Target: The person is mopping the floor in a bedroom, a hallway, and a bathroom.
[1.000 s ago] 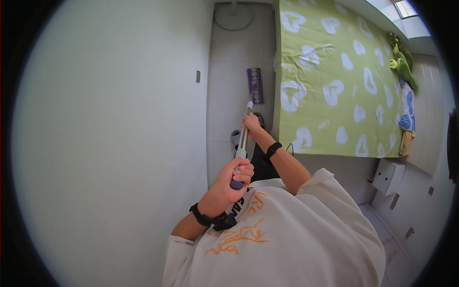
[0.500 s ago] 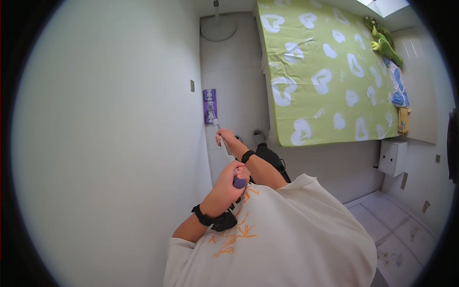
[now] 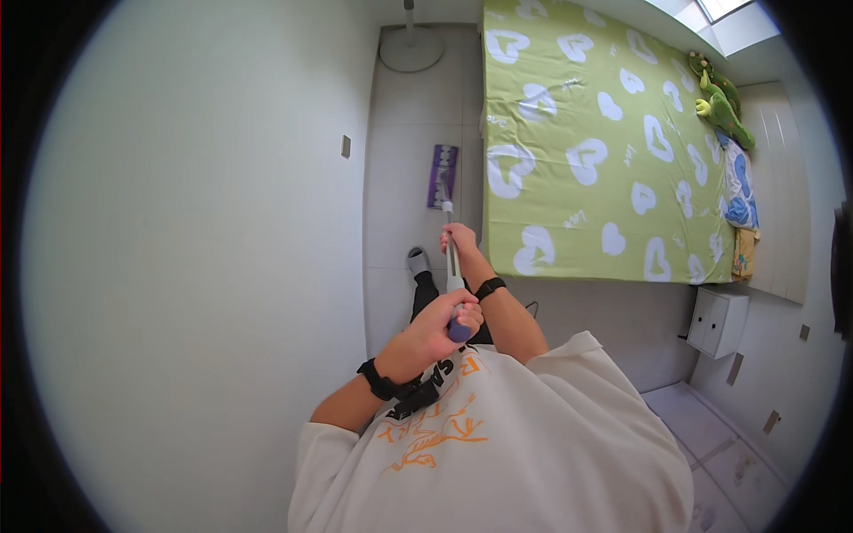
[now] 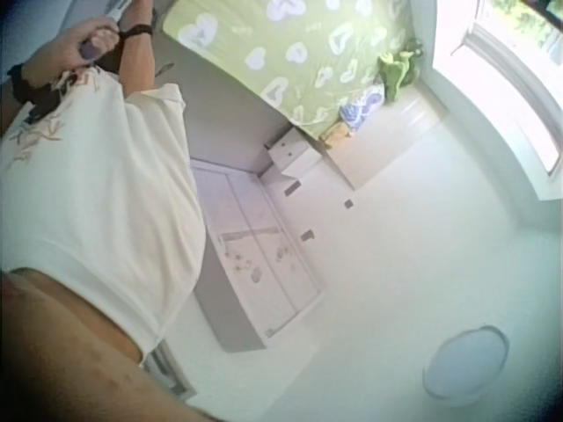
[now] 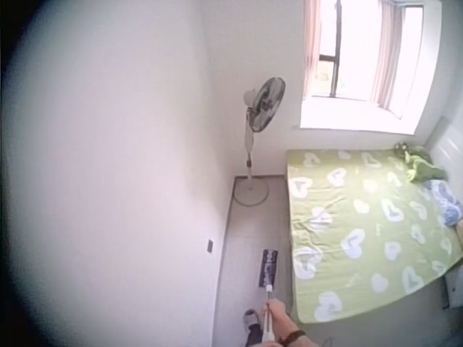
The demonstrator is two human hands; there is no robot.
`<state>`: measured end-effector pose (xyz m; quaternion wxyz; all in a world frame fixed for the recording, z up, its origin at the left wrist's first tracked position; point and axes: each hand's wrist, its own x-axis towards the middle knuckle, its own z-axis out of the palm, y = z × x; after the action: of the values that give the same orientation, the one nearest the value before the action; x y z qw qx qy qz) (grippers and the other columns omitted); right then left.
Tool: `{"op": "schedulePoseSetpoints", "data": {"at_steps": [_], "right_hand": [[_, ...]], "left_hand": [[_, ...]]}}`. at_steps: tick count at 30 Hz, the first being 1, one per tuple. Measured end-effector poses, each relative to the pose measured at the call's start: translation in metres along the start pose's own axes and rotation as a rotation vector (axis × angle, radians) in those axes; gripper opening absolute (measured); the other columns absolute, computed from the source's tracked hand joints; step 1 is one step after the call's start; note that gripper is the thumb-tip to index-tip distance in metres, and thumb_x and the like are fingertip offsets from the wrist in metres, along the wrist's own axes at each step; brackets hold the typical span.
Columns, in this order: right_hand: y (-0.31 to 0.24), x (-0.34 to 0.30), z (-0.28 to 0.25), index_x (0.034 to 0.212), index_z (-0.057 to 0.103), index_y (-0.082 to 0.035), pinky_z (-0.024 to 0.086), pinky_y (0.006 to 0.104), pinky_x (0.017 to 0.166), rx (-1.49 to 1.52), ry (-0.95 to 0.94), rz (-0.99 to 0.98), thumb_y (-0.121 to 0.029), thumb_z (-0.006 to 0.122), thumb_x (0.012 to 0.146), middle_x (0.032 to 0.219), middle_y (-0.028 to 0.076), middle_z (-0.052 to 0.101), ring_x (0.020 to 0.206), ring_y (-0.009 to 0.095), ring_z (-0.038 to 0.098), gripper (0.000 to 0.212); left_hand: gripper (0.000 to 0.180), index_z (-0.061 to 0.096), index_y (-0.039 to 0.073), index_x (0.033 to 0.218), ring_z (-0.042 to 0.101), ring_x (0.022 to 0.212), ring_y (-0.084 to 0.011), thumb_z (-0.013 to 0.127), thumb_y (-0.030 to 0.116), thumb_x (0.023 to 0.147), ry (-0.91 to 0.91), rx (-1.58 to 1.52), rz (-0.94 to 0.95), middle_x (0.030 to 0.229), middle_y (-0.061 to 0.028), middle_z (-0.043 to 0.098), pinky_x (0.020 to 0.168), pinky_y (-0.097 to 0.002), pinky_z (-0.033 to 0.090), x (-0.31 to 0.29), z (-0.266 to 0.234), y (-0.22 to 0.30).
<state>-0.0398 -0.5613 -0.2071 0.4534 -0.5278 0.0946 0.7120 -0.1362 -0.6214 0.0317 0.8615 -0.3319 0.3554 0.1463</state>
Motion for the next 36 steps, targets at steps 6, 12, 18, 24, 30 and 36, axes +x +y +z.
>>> {"op": "schedulePoseSetpoints", "data": {"at_steps": [6,12,18,24,30,36], "right_hand": [[0.003,-0.031,-0.053,0.083,0.041,-0.008,0.041,0.0240,0.041,-0.127,-0.001,-0.035,-0.007,0.050,0.080,0.062,0.003,0.045,0.048,0.011,0.044,0.009],[0.037,-0.041,-0.047,0.082,0.038,-0.008,0.041,0.0259,0.041,-0.274,0.049,0.011,-0.007,0.047,0.081,0.062,0.004,0.043,0.049,0.012,0.044,0.009],[0.108,-0.038,-0.015,0.084,0.036,-0.009,0.041,0.0282,0.042,-0.362,-0.007,0.019,-0.007,0.045,0.082,0.062,0.005,0.042,0.048,0.014,0.044,0.009],[0.168,-0.040,0.015,0.086,0.036,-0.007,0.042,0.0311,0.042,-0.339,-0.154,0.093,-0.004,0.046,0.080,0.063,0.006,0.042,0.050,0.017,0.046,0.012],[0.240,-0.051,0.024,0.086,0.037,-0.008,0.041,0.0261,0.042,-0.012,-0.216,0.308,-0.005,0.046,0.081,0.063,0.006,0.044,0.050,0.013,0.045,0.011],[0.259,-0.080,0.012,0.081,0.038,-0.007,0.039,0.0224,0.041,-0.086,-0.164,0.218,-0.006,0.047,0.081,0.062,0.005,0.045,0.048,0.011,0.044,0.009]], "left_hand": [[0.022,0.034,0.007,0.067,0.033,0.046,-0.0039,0.048,0.001,0.082,-0.008,0.031,-0.027,0.058,0.0019,0.035,0.038,-0.0163,0.028,0.009,-0.025,-0.038],[0.020,0.035,0.007,0.069,0.032,0.044,-0.0031,0.048,0.001,0.083,-0.025,-0.079,0.052,0.058,0.0029,0.034,0.035,-0.0161,0.027,-0.015,-0.066,-0.049],[0.019,0.035,0.007,0.073,0.032,0.045,-0.0021,0.048,0.002,0.085,-0.040,-0.166,0.186,0.059,0.0036,0.032,0.035,-0.0150,0.026,-0.063,-0.111,-0.045],[0.022,0.035,0.008,0.067,0.032,0.043,-0.0033,0.049,0.003,0.083,-0.013,-0.169,0.253,0.058,0.0030,0.034,0.036,-0.0156,0.027,-0.088,-0.153,-0.048],[0.022,0.034,0.007,0.067,0.032,0.044,-0.0043,0.048,0.004,0.084,0.020,-0.191,0.205,0.059,0.0024,0.033,0.039,-0.0163,0.029,-0.103,-0.180,-0.052],[0.022,0.033,0.007,0.067,0.033,0.046,-0.0050,0.046,0.002,0.083,0.031,-0.156,0.160,0.059,0.0016,0.034,0.040,-0.0171,0.030,-0.117,-0.206,-0.065]]}}
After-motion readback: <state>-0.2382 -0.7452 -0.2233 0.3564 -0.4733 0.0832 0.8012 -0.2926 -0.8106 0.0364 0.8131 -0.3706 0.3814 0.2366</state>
